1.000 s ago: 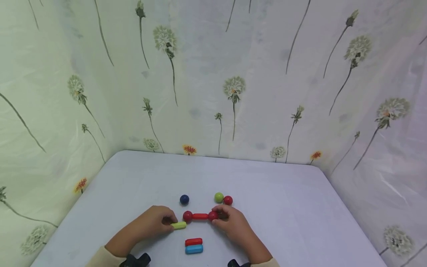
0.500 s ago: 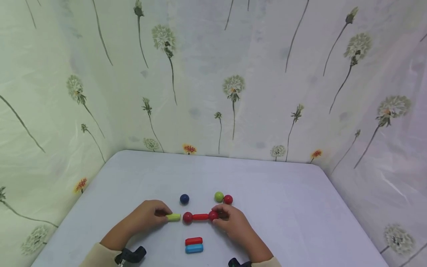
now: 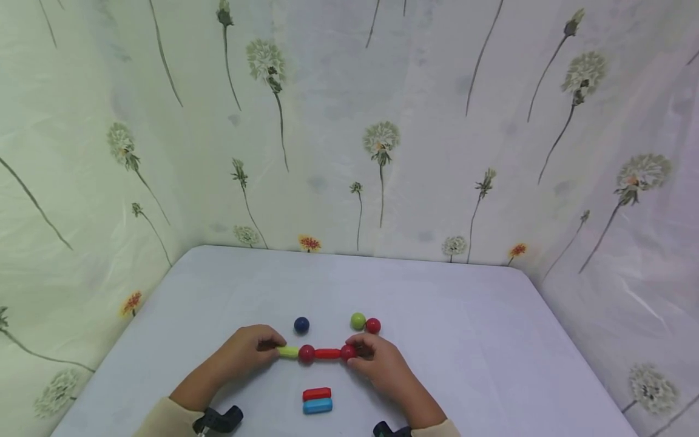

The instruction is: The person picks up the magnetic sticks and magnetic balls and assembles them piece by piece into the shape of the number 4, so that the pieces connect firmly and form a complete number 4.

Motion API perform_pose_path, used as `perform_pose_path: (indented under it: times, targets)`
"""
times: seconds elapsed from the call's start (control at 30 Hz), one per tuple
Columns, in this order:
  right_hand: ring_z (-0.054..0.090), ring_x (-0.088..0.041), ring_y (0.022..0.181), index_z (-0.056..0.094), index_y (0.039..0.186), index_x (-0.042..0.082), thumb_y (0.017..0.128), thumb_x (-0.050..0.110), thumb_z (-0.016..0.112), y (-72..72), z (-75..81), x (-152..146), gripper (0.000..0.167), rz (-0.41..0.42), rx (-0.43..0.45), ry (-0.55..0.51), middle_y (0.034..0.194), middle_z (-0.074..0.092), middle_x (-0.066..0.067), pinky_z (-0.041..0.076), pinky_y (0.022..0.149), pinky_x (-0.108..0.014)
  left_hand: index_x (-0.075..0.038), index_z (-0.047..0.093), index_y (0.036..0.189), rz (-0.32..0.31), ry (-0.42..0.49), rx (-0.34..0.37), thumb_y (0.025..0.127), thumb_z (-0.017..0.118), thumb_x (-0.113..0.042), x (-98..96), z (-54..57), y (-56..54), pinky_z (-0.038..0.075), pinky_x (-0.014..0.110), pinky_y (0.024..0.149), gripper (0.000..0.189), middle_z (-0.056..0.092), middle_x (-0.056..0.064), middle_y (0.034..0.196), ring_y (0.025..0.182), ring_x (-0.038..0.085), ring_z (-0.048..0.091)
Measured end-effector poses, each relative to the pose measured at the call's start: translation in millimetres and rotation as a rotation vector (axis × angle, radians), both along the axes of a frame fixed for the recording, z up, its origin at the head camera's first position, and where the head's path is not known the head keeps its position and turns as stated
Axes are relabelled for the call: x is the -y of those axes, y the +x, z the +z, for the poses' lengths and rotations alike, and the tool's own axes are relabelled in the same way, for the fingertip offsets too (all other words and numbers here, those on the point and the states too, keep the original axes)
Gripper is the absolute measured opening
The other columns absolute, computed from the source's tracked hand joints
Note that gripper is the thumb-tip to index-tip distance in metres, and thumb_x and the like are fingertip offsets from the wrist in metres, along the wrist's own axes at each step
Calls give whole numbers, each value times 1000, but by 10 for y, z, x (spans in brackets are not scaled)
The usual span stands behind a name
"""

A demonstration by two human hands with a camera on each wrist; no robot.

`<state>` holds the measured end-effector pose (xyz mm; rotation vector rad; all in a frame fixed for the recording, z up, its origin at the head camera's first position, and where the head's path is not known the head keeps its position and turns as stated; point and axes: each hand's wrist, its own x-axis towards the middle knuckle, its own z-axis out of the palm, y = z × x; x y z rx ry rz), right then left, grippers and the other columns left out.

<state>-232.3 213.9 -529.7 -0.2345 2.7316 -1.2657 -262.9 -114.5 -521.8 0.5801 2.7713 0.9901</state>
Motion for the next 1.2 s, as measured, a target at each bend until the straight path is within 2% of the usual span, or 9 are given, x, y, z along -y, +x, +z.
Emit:
perform_pose_path:
  times: [0.17,0.4,0.57,0.7,0.87,1.0,1.2]
  targets:
    - [70,-20,111,71,120,25,89,24,83,1,-6,-8,33,10,-9,4,115,74,6,60,96,-47,-26,78,108,25,14,-6,94,77,-15,-16,-14,12,58,44,97,17,73,-8,112,104,13,66]
    - [69,-21,110,71,122,24,89,25,84,2,14,-5,35,28,-10,1,117,73,4,60,95,-46,-25,77,114,-5,9,12,94,77,-13,-15,-51,-4,56,46,99,24,71,-7,114,105,14,64]
    - [71,-21,113,70,126,21,88,27,86,0,79,36,41,54,-17,-10,120,72,3,60,95,-43,-24,78,115,-11,-1,5,93,77,-13,-14,-71,-15,57,43,95,25,70,-9,111,100,11,62]
    - [70,-21,116,71,126,20,88,27,85,-33,164,135,41,79,-84,60,120,71,3,59,96,-43,-22,78,115,-3,-3,6,92,78,-13,-13,-82,-24,57,40,92,24,70,-10,109,97,10,61]
    - [67,-17,109,74,124,21,89,30,85,-141,218,306,38,152,-155,188,119,72,5,61,91,-37,-22,78,113,3,-12,4,92,79,-14,5,-85,-28,57,40,91,23,71,-9,108,96,10,62]
    - [68,-15,110,75,123,24,90,34,83,-243,225,416,35,210,-123,223,118,73,9,61,91,-35,-23,78,112,6,-1,4,92,78,-14,27,-78,-29,57,39,90,22,71,-11,107,95,8,61]
    - [64,-9,94,78,114,25,89,30,84,-312,183,467,26,244,-76,287,101,71,14,60,86,-33,-23,78,113,-4,22,21,92,78,-14,17,-81,-37,57,40,92,22,71,-10,109,96,9,62]
